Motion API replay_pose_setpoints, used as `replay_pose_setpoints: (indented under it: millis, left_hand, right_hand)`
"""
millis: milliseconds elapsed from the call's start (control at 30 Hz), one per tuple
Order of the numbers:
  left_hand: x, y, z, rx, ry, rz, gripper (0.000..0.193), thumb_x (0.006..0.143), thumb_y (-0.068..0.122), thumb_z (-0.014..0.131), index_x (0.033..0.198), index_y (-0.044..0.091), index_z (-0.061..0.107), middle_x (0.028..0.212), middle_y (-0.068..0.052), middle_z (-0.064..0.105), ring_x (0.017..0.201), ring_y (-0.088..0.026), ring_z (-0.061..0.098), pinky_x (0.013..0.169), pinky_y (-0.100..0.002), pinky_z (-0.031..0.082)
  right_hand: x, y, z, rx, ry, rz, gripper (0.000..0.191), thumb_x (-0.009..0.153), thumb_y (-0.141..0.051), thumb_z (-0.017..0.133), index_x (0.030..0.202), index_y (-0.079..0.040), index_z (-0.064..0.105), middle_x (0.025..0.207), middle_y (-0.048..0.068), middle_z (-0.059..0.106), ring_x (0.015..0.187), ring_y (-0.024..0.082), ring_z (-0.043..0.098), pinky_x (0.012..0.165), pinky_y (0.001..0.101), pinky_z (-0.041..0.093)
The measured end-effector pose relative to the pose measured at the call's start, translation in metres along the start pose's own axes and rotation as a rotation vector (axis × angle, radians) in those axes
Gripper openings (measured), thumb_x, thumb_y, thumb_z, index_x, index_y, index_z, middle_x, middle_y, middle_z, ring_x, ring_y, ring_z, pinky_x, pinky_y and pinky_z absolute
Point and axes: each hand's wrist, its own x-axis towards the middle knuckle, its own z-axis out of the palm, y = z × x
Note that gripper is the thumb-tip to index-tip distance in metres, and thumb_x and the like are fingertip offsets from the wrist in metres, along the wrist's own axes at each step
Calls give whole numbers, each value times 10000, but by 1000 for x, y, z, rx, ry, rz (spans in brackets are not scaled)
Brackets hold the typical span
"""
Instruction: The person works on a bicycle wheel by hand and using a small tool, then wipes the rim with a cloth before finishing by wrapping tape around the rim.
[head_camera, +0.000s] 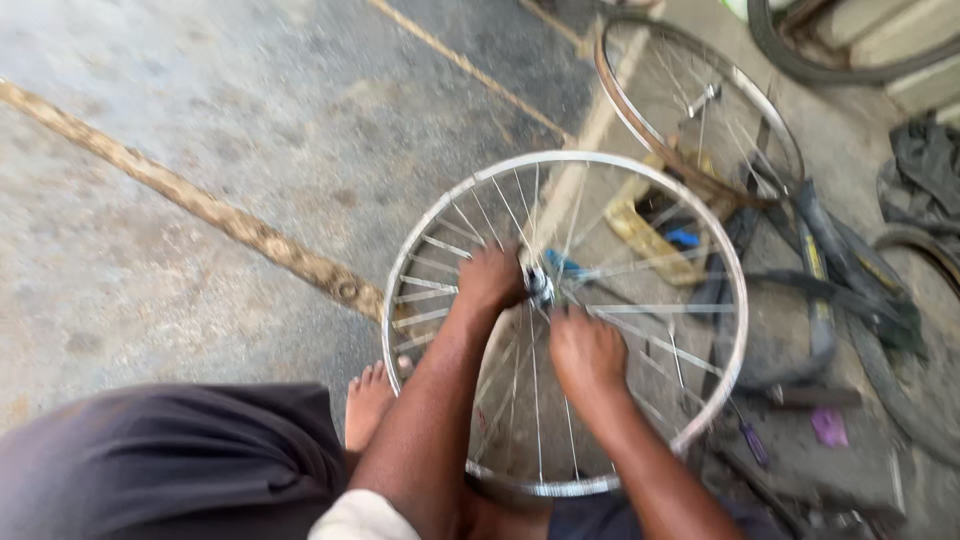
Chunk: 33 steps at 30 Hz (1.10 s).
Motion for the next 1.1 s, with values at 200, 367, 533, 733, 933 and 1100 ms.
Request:
replay_pose_setpoints:
  millis: [200, 367, 533, 733, 933, 1100]
  left_hand:
    - [2, -22, 8, -224, -149, 86, 1043, 584, 525, 926, 1508, 362, 468, 1225, -180, 717, 1143, -404, 673, 955, -493, 542]
    - [1, -29, 16, -193, -105, 121, 1028, 616, 622, 875, 1520, 350, 470, 1217, -195, 711, 1139, -421, 664, 949, -506, 539]
    - [-3, -22, 16, -224, -143, 33, 1025, 658, 677, 818, 1520, 254, 460, 1186, -197, 724, 1117, -390, 691, 936, -502, 544]
    - [-12, -18, 21, -479, -78, 12, 956, 713, 683, 787, 1387, 33, 595, 886, -241, 777, 884, -329, 789, 883, -455, 581]
    - [-16, -22, 36, -714, -57, -3, 887, 731, 592, 816, 1316, -31, 576, 740, -194, 741, 699, -276, 771, 705, -429, 598]
    - [-23, -25, 41, -747, -137, -77, 899, 769, 580, 816, 1382, -24, 556, 975, -297, 743, 862, -331, 715, 737, -441, 546]
  right_hand:
    - [-2, -3, -3, 0, 20, 9, 118, 836, -109, 629, 936, -78, 683, 868, 124, 688, 718, 284, 725, 581, 416, 591]
    - [-3, -6, -13, -4, -43, 25, 135, 804, -107, 631, 930, -87, 674, 873, 124, 680, 710, 288, 727, 577, 418, 598]
    - [-3, -7, -11, -12, -9, 13, 116, 836, -93, 621, 940, -90, 671, 871, 120, 671, 731, 285, 726, 601, 414, 595]
    - [2, 3, 2, -30, -67, 44, 201, 838, -123, 610, 1012, -63, 691, 861, 133, 684, 687, 290, 733, 552, 420, 595]
    - [9, 10, 4, 64, 29, 14, 132, 858, -89, 602, 948, -99, 698, 889, 114, 699, 748, 316, 724, 627, 449, 582]
    - [8, 9, 0, 25, -60, -18, 129, 850, -102, 608, 949, -86, 689, 871, 123, 695, 755, 291, 727, 611, 433, 585]
